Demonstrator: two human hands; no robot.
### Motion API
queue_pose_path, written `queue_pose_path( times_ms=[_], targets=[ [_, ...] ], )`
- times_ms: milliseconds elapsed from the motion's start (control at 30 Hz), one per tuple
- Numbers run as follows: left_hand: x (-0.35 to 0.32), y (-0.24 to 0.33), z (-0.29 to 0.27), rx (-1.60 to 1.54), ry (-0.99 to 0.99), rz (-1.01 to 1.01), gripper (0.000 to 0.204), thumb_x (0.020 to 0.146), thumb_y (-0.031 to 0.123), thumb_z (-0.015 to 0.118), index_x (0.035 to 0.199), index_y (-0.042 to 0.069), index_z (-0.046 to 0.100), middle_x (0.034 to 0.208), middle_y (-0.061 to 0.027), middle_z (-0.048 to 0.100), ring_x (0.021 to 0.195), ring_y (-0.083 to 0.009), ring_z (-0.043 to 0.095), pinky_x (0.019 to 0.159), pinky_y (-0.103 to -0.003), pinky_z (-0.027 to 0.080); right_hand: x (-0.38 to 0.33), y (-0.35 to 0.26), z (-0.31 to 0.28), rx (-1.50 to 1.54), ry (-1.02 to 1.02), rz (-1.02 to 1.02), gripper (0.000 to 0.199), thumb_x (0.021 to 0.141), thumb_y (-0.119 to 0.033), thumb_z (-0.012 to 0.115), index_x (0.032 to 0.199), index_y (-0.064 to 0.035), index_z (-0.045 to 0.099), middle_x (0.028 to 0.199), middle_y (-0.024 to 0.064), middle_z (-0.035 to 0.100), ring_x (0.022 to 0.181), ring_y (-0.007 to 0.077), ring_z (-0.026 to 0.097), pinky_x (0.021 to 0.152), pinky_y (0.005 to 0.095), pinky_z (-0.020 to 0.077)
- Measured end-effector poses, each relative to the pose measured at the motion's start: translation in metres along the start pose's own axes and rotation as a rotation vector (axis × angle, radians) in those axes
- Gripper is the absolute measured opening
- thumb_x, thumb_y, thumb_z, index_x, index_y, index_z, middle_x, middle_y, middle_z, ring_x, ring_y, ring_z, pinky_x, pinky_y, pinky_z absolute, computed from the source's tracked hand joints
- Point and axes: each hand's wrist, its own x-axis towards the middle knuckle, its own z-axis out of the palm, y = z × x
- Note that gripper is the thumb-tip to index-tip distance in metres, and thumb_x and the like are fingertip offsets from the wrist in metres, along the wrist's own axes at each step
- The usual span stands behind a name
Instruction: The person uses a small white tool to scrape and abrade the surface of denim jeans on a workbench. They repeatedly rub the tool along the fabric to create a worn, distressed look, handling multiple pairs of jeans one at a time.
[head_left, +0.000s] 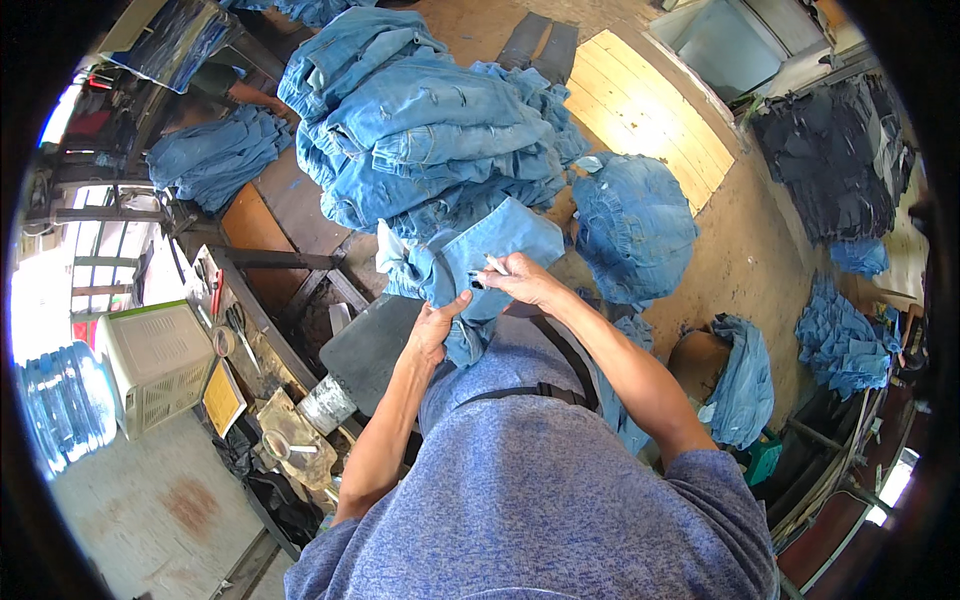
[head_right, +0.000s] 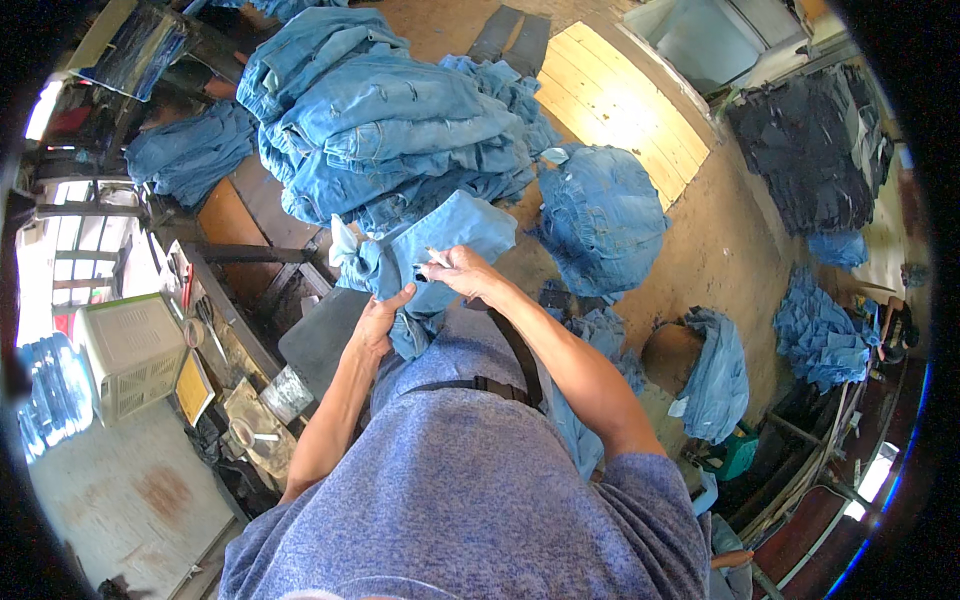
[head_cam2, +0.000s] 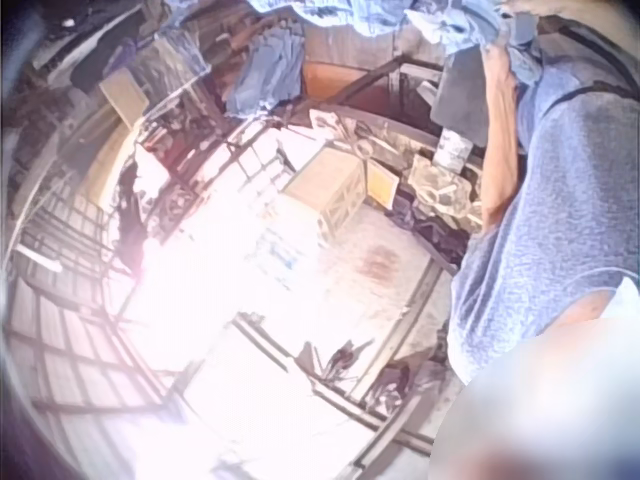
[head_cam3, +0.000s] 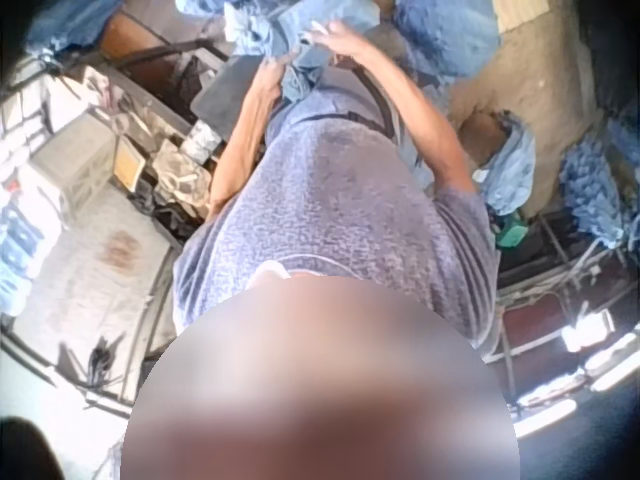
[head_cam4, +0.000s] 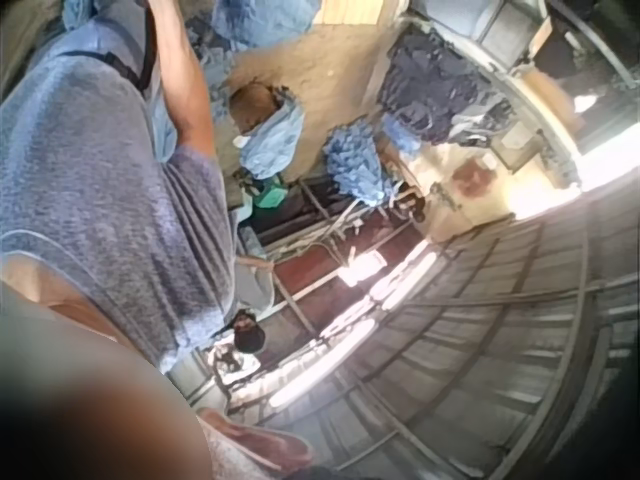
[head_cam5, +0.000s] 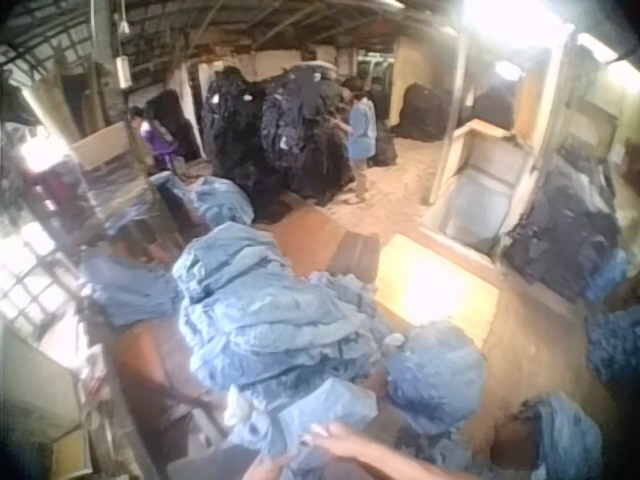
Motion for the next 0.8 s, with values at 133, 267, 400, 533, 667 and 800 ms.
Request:
queue_pose_path(
  times_ms=[133,267,400,533,667,800],
  targets=[
    [0.007,-0.004,-0.005,0.034,-0.050,0.003,0.056,0.093,0.016,0.083,0.141,0.002,0.060,0.133,-0.0104,0.070,0.116,-0.0248,0.069,0.100,-0.042,0.056,-0.001,0.002,0.000,-0.093,-0.071,-0.077,0.035,0.100,-0.036,0.076,0.114,-0.0044,0.076,0.075,-0.0071,0.051,0.073,0.0102,0.058,0.057,0.0299,0.0525],
    [0.012,-0.004,-0.009,0.056,-0.035,-0.034,0.055,0.094,0.017,0.083,0.141,0.002,0.060,0.132,-0.0105,0.071,0.115,-0.0248,0.070,0.098,-0.042,0.058,-0.007,0.000,0.003,0.289,-0.074,0.125,0.032,0.099,-0.033,0.078,0.111,-0.0032,0.074,0.074,-0.0081,0.049,0.062,0.0040,0.047,0.050,0.0242,0.0392],
    [0.009,-0.002,-0.010,0.027,-0.049,-0.048,0.054,0.094,0.018,0.083,0.140,0.002,0.060,0.132,-0.0102,0.071,0.114,-0.0250,0.070,0.097,-0.043,0.058,-0.012,-0.001,-0.001,0.609,-0.117,0.216,0.030,0.098,-0.031,0.080,0.108,-0.0036,0.072,0.073,-0.0092,0.047,0.057,-0.0006,0.038,0.046,0.0219,0.0341],
    [0.004,0.001,-0.007,0.014,-0.095,-0.040,0.055,0.093,0.018,0.084,0.140,0.002,0.060,0.131,-0.0101,0.071,0.114,-0.0249,0.070,0.096,-0.043,0.059,-0.010,0.001,-0.002,0.351,-0.104,0.202,0.034,0.098,-0.033,0.080,0.114,-0.0038,0.070,0.072,-0.0097,0.045,0.056,-0.0004,0.037,0.046,0.0208,0.0341],
    [0.007,0.000,-0.007,0.060,-0.092,-0.036,0.056,0.093,0.018,0.085,0.140,0.003,0.060,0.130,-0.0101,0.071,0.113,-0.0246,0.070,0.094,-0.042,0.059,-0.002,0.004,0.006,0.207,-0.109,0.102,0.033,0.098,-0.036,0.079,0.107,-0.0060,0.069,0.069,-0.0098,0.042,0.052,0.0011,0.036,0.044,0.0217,0.0305],
    [0.013,-0.003,-0.012,0.037,-0.044,-0.051,0.057,0.093,0.019,0.085,0.141,0.004,0.059,0.130,-0.0098,0.071,0.113,-0.0246,0.070,0.093,-0.042,0.060,-0.001,0.005,0.003,0.408,-0.175,0.209,0.028,0.099,-0.032,0.078,0.109,-0.0074,0.068,0.069,-0.0108,0.042,0.051,0.0002,0.034,0.042,0.0215,0.0276]
  ],
)
